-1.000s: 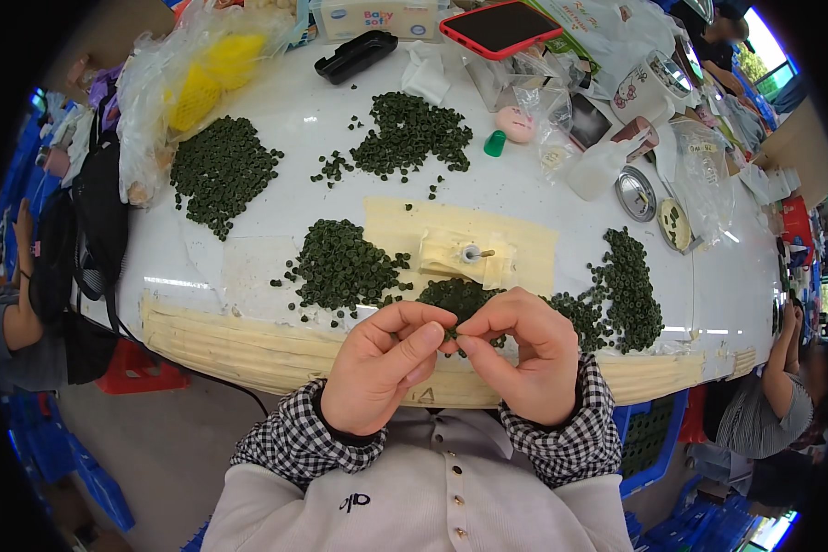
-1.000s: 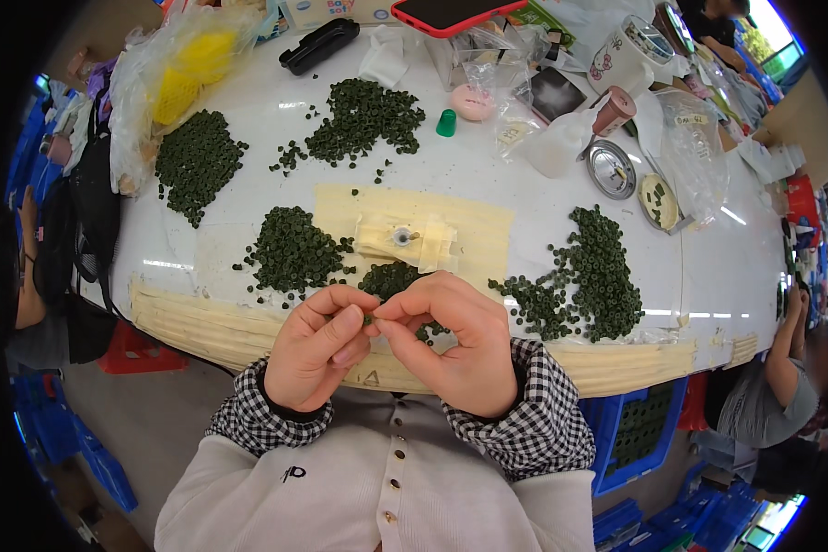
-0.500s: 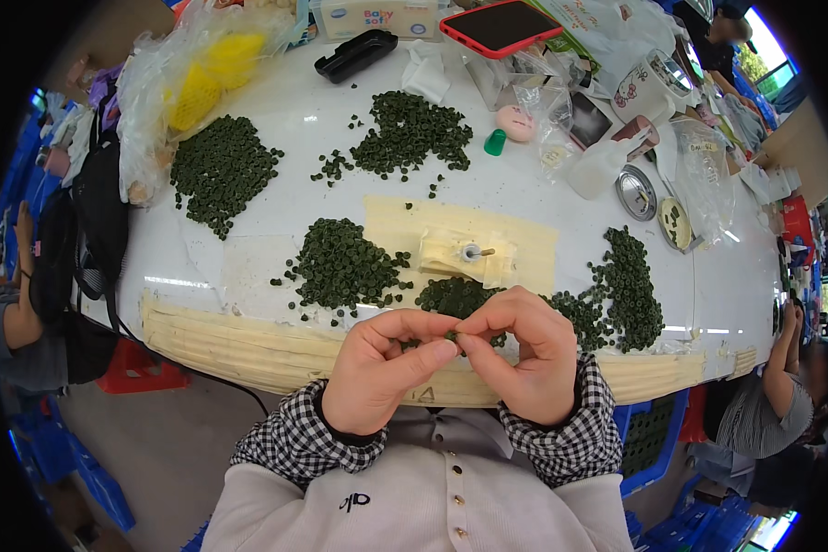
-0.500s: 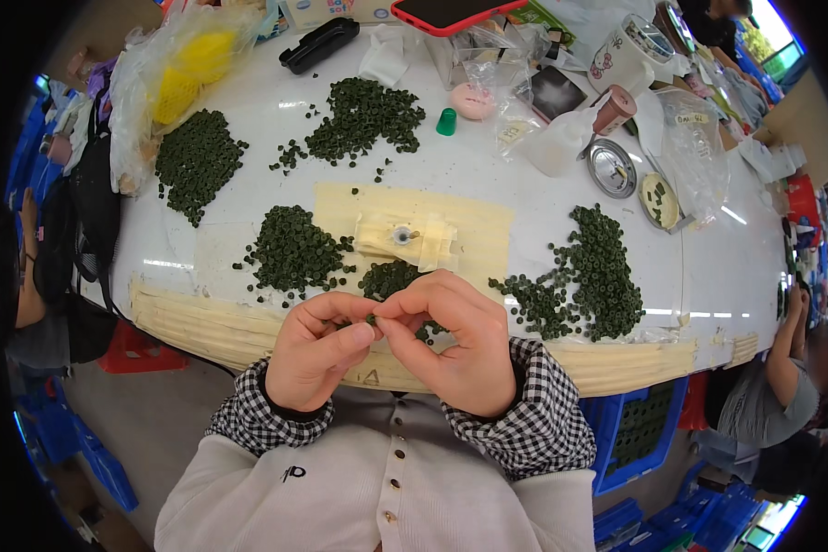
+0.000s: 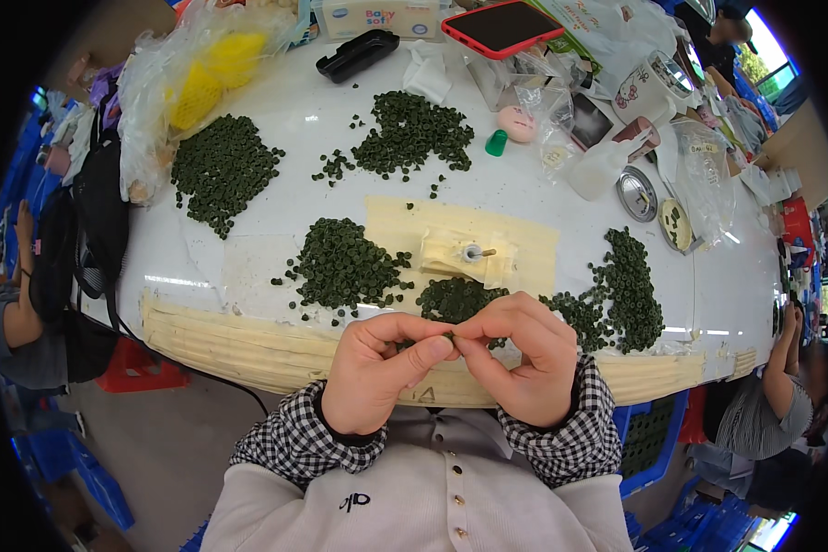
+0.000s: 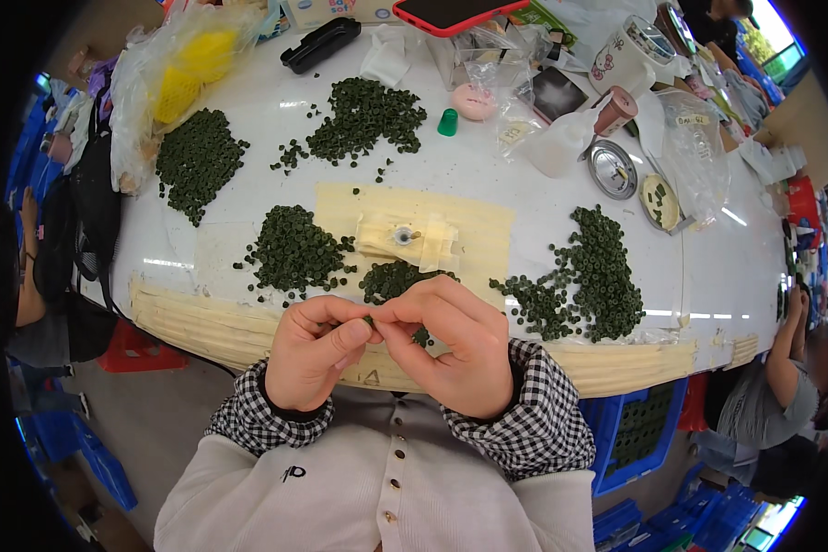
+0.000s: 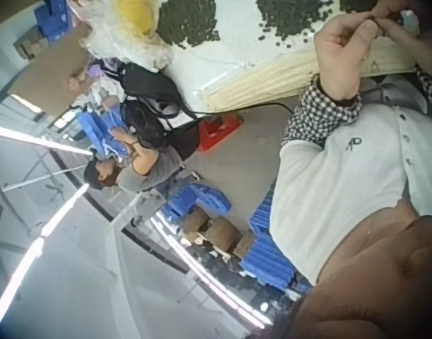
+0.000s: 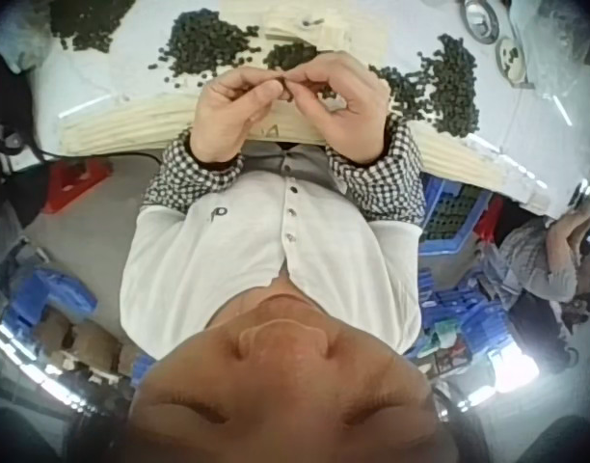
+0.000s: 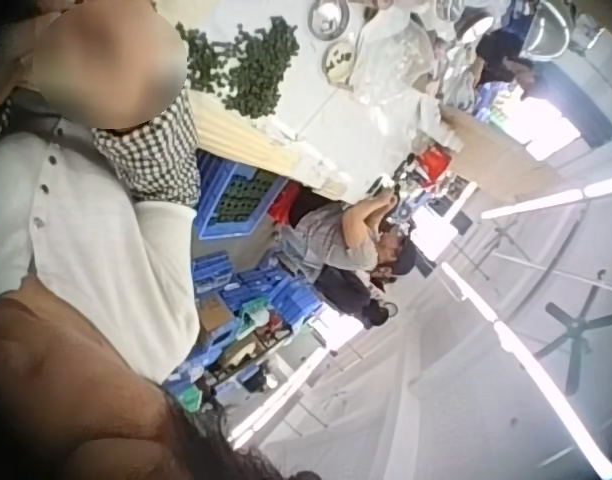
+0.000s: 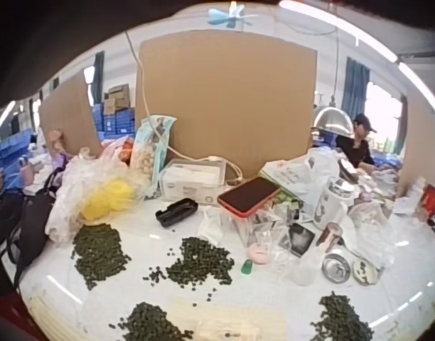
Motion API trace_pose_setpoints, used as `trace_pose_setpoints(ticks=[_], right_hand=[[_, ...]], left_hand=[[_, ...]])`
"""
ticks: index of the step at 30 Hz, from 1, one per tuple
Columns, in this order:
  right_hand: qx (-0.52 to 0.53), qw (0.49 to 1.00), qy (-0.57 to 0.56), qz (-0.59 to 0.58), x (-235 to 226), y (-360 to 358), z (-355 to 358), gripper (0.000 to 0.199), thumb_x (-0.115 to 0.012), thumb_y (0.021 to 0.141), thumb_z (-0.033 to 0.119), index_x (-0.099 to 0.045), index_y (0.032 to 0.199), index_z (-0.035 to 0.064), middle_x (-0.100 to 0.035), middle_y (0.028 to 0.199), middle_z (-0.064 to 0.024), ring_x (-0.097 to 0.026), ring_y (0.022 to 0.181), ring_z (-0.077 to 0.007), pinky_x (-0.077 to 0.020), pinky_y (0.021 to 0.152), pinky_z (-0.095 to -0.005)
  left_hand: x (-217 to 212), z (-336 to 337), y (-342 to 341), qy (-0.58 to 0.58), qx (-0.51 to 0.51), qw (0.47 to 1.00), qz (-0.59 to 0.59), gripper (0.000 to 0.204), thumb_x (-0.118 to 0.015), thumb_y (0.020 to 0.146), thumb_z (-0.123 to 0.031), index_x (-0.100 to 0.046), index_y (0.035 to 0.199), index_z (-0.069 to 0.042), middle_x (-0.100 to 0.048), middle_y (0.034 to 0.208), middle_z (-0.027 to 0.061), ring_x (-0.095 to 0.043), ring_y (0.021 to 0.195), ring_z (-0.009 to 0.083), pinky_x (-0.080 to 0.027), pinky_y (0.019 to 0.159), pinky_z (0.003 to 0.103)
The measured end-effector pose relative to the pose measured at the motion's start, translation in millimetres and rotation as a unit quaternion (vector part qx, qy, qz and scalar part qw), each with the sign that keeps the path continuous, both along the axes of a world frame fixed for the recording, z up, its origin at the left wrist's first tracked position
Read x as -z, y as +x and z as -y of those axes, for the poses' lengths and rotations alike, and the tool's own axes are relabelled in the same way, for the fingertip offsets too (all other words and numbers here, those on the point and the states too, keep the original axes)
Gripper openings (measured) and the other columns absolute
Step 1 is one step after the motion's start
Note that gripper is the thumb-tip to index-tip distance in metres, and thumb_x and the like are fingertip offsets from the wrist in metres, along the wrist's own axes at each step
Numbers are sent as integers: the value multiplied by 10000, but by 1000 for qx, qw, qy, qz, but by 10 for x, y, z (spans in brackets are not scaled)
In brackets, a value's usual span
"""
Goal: Sorting and inspecting small green plastic components on a white workbench.
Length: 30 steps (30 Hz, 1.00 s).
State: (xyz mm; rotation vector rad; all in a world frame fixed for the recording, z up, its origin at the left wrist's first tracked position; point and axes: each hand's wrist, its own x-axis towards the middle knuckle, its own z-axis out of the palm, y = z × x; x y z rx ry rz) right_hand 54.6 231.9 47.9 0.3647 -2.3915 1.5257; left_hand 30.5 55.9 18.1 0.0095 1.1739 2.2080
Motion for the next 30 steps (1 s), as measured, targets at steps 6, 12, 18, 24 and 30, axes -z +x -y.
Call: trace_pose_setpoints(ticks=[6, 12, 18, 24, 30], right_hand=[[3, 998, 37, -58, 24, -6, 24, 177, -676, 731, -81, -662, 891, -6, -615, 793, -98, -622, 666, -175, -501, 568, -246], [-29, 999, -9, -22, 26, -9, -13, 171, -669, 737, -84, -655, 890, -10, -608, 800, -96, -609, 664, -173, -492, 563, -246], [-46, 999, -17, 1, 16, -9, -24, 163, -684, 729, -73, -642, 875, -17, -600, 812, -94, -598, 655, -162, -484, 565, -244], [-29, 999, 3, -43, 32, -5, 0, 176, -697, 709, -76, -637, 860, -10, -594, 797, -93, -597, 646, -171, -481, 552, -251], [-15, 996, 35, -76, 44, -6, 15, 186, -702, 693, -79, -637, 850, -4, -598, 785, -90, -605, 651, -177, -483, 542, -253]], left_hand=[[9, 19, -10, -13, -8, 1000, -22, 131, -635, 863, -38, -662, 987, -3, -689, 853, 70, -493, 603, 22, -378, 516, 165], [-22, 55, -60, -29, 22, 998, -49, 137, -657, 838, -12, -668, 972, 16, -686, 876, 81, -589, 707, 52, -461, 614, 170], [-18, 94, -99, -66, 46, 993, -90, 138, -668, 829, -14, -676, 962, 23, -686, 882, 80, -591, 728, 45, -466, 629, 168], [-75, 114, -117, -53, 63, 996, -34, 141, -671, 830, -27, -669, 964, 16, -676, 835, 50, -568, 702, 21, -426, 563, 143], [-96, 91, -117, -68, 55, 995, -54, 128, -670, 839, -46, -652, 956, 3, -655, 814, 15, -551, 678, 9, -404, 540, 136]])
